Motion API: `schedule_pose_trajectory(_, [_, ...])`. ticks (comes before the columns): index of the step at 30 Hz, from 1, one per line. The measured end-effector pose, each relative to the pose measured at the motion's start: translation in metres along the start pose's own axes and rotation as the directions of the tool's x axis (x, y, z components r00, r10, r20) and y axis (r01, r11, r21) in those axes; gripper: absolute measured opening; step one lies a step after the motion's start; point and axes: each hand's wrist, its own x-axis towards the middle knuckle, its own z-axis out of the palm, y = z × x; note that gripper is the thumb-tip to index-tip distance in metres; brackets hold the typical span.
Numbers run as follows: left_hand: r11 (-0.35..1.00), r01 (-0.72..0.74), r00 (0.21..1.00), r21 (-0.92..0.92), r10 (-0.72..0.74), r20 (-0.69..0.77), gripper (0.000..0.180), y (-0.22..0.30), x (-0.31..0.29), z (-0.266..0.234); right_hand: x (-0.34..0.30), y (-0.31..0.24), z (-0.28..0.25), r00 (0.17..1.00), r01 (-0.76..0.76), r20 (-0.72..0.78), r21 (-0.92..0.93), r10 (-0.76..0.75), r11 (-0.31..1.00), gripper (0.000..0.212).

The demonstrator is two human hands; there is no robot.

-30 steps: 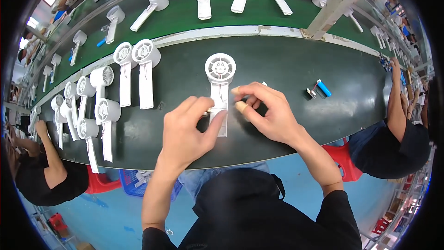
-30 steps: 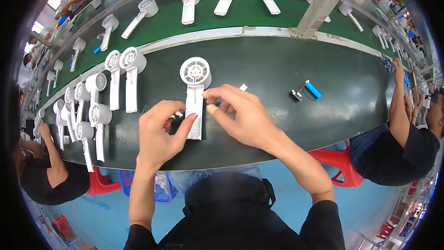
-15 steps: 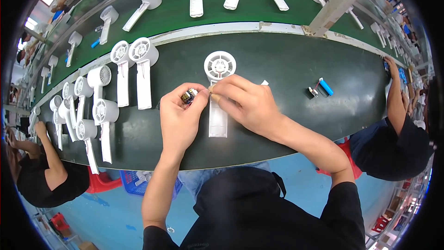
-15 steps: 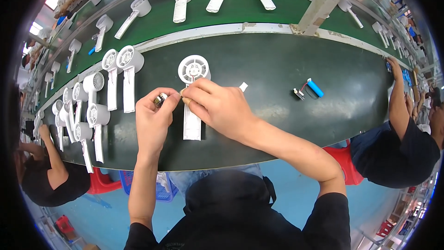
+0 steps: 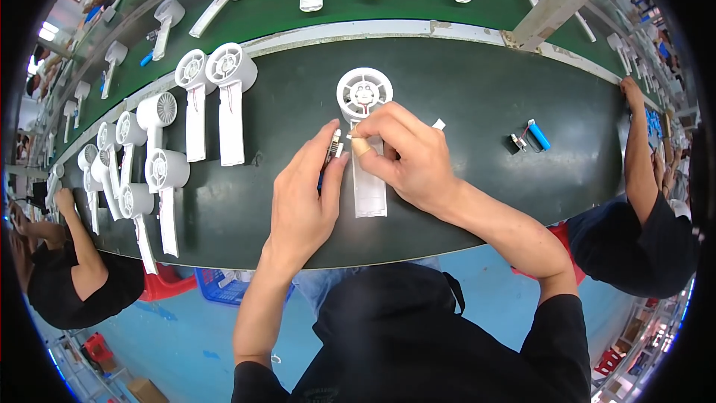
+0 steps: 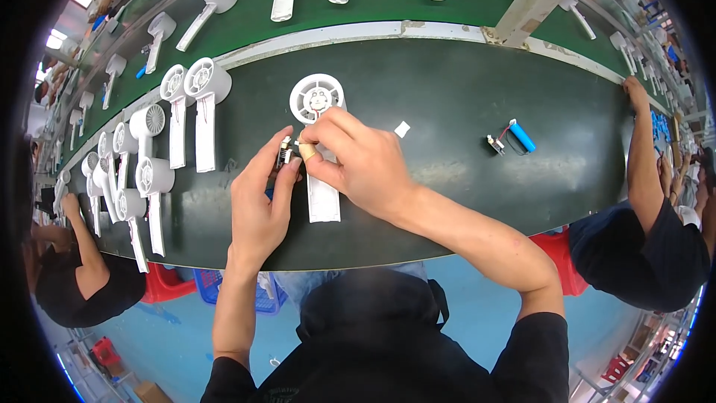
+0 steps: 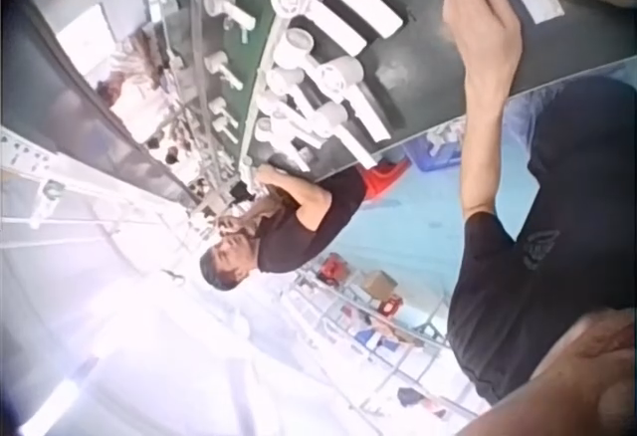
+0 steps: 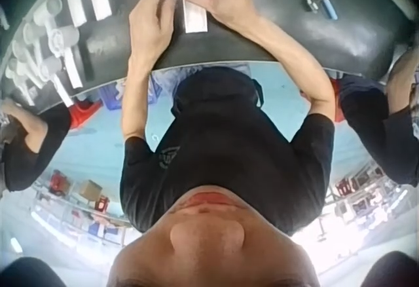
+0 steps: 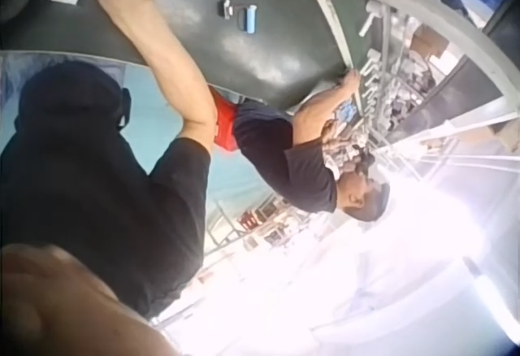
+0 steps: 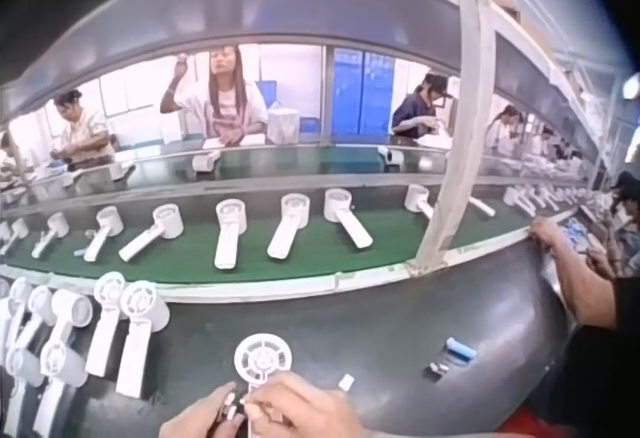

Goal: The person assembles portable fans by connecting wires, inserting circuit boards and batteries into the fan handles, and placing the assembled fan housings onto the conveyor belt.

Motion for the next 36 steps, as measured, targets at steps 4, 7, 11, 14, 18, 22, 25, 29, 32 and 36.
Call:
schedule_pose_trajectory(4, [0.998, 0.011, 1.000, 0.066, -0.012, 0.015, 0.038, 0.002, 0.001, -0.001, 0.000, 0.001, 0.002, 1.000, 0.031, -0.005, -0.001, -0.031, 1.000, 0.013])
schedule_pose_trajectory(7, [0.992, -0.105, 0.994, 0.065, 0.106, -0.019, 0.038, -0.001, 0.003, 0.000, 0.001, 0.000, 0.002, 0.999, 0.049, 0.006, -0.029, -0.049, 0.998, 0.013])
schedule_pose_trajectory(11, [0.982, -0.160, 0.987, 0.101, 0.160, 0.001, 0.038, -0.005, 0.003, -0.002, 0.003, 0.001, 0.002, 0.996, 0.089, 0.006, -0.056, -0.089, 0.994, 0.014])
schedule_pose_trajectory(14, [0.976, -0.159, 0.987, 0.147, 0.151, 0.060, 0.038, -0.002, 0.005, -0.006, 0.004, 0.003, 0.001, 0.991, 0.135, 0.020, -0.099, -0.134, 0.986, 0.015])
schedule_pose_trajectory(18, [0.965, -0.148, 0.985, 0.217, 0.124, 0.123, 0.035, 0.003, 0.006, -0.010, 0.004, 0.004, 0.000, 0.990, 0.138, 0.013, -0.134, -0.137, 0.981, 0.019])
schedule_pose_trajectory(22, [0.981, -0.138, 0.981, 0.134, 0.116, 0.158, 0.033, 0.000, 0.007, -0.012, 0.006, 0.007, -0.003, 0.981, 0.194, 0.045, -0.120, -0.190, 0.974, 0.020])
schedule_pose_trajectory(25, [0.981, -0.149, 0.971, 0.122, 0.123, 0.203, 0.030, 0.001, 0.009, -0.017, 0.010, 0.011, -0.003, 0.961, 0.270, 0.096, -0.136, -0.259, 0.953, 0.021])
schedule_pose_trajectory(29, [0.977, -0.176, 0.961, 0.123, 0.144, 0.238, 0.024, 0.005, 0.014, -0.022, 0.012, 0.017, -0.003, 0.927, 0.369, 0.114, -0.106, -0.357, 0.923, 0.024])
schedule_pose_trajectory(32, [0.982, -0.135, 0.948, 0.129, 0.091, 0.305, 0.022, 0.008, 0.017, -0.025, 0.012, 0.017, -0.006, 0.919, 0.382, 0.141, -0.076, -0.370, 0.921, 0.024])
schedule_pose_trajectory(36, [0.975, -0.175, 0.932, 0.137, 0.120, 0.342, 0.022, 0.009, 0.021, -0.026, 0.013, 0.017, -0.011, 0.912, 0.371, 0.201, -0.039, -0.357, 0.928, 0.022])
